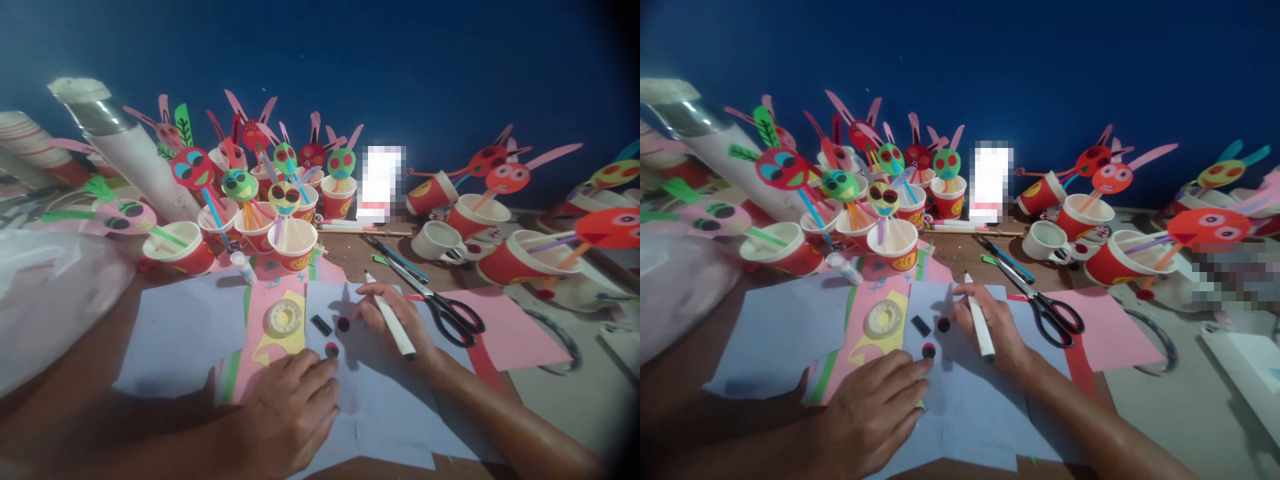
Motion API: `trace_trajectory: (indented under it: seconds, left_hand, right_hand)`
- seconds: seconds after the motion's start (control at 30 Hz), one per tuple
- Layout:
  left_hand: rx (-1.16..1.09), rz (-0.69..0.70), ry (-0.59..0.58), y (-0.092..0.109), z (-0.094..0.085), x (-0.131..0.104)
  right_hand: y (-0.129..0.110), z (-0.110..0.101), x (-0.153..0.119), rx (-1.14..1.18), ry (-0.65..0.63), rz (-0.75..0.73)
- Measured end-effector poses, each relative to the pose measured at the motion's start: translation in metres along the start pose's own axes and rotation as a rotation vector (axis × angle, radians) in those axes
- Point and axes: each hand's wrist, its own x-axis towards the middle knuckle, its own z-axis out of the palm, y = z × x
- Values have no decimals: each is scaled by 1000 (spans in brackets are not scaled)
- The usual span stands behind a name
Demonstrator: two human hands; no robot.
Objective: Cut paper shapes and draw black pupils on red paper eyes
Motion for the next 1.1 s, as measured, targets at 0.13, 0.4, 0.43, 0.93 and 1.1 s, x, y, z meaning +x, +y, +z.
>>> trace_trajectory:
  seconds: [0.13, 0.4, 0.43, 0.93, 1.1]
  left_hand:
    - [3, 13, -29, -1, -1, -1]
    - [-30, -29, -9, 1, -4, 1]
    - [-42, -36, -11, 1, -5, 1]
    - [-9, -59, -70, 2, -4, 1]
    - [22, -26, -57, 1, -7, 3]
  right_hand:
    - [-9, -12, 2, 190, -17, 77]
    - [-46, -19, -23, 338, -168, 240]
    - [-48, -15, -27, 383, -182, 251]
    - [-30, 10, -37, 169, -105, 180]
    - [-31, 13, -36, 100, -79, 129]
